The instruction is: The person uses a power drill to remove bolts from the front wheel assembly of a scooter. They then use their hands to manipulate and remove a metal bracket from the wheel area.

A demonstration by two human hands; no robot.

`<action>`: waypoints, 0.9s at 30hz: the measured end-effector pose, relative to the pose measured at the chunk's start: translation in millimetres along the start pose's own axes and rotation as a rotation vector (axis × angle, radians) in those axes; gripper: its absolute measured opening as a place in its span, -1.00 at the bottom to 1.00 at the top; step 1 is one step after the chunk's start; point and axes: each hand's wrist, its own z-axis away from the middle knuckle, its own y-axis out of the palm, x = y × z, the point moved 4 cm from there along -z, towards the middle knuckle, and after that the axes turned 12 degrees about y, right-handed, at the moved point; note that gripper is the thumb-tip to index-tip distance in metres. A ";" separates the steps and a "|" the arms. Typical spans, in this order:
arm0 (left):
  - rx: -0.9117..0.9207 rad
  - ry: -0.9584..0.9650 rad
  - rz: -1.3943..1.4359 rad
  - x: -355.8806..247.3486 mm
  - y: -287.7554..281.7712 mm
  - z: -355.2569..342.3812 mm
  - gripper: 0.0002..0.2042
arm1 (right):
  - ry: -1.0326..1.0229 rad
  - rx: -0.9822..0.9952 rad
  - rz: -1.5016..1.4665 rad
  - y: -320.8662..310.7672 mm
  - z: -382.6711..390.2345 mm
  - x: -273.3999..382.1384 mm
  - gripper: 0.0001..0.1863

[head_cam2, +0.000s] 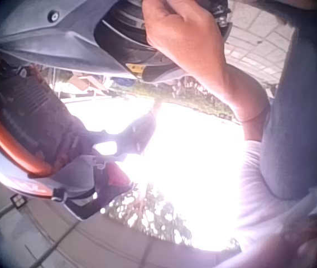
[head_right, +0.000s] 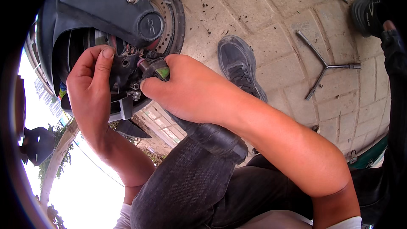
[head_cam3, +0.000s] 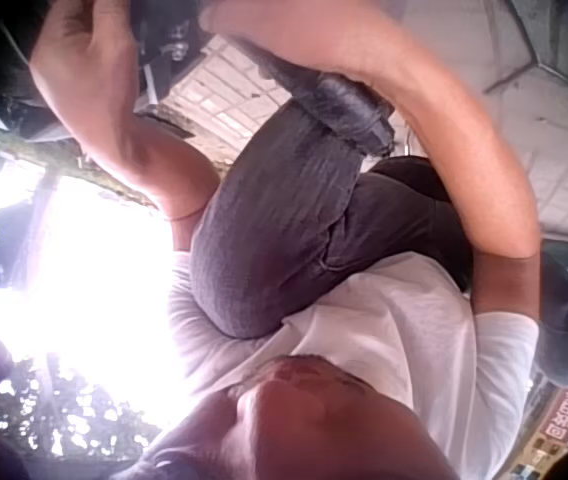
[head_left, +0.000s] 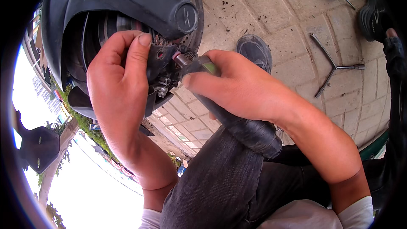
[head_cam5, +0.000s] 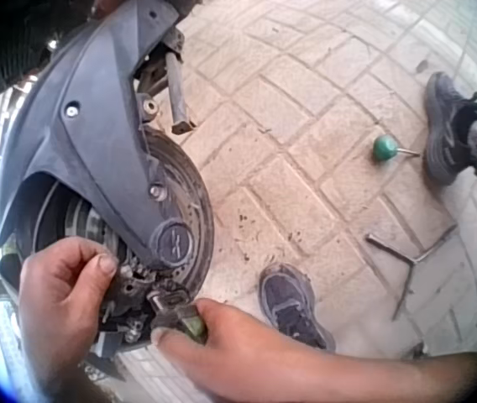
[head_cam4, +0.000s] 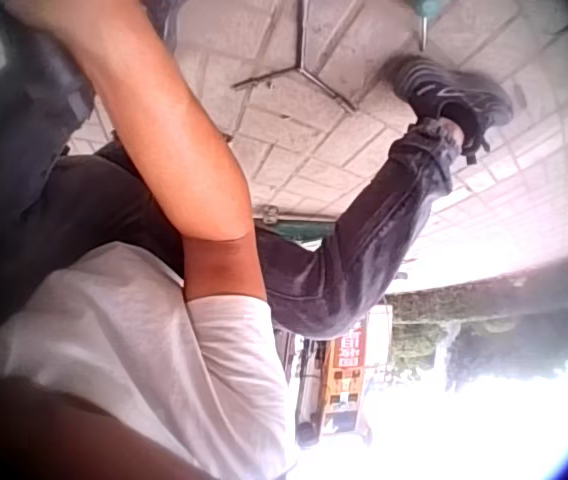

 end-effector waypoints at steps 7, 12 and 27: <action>0.003 -0.017 -0.001 -1.7 0.3 -0.1 -0.82 | -0.049 0.060 -0.021 6.9 -2.0 -5.2 -0.61; -0.001 -0.003 -0.007 -1.7 0.5 0.3 -0.83 | -0.025 0.005 0.027 2.5 -1.2 -1.3 -0.60; -0.011 0.008 0.018 0.3 0.9 0.8 -0.84 | -0.035 0.042 0.035 3.4 0.2 1.2 -0.58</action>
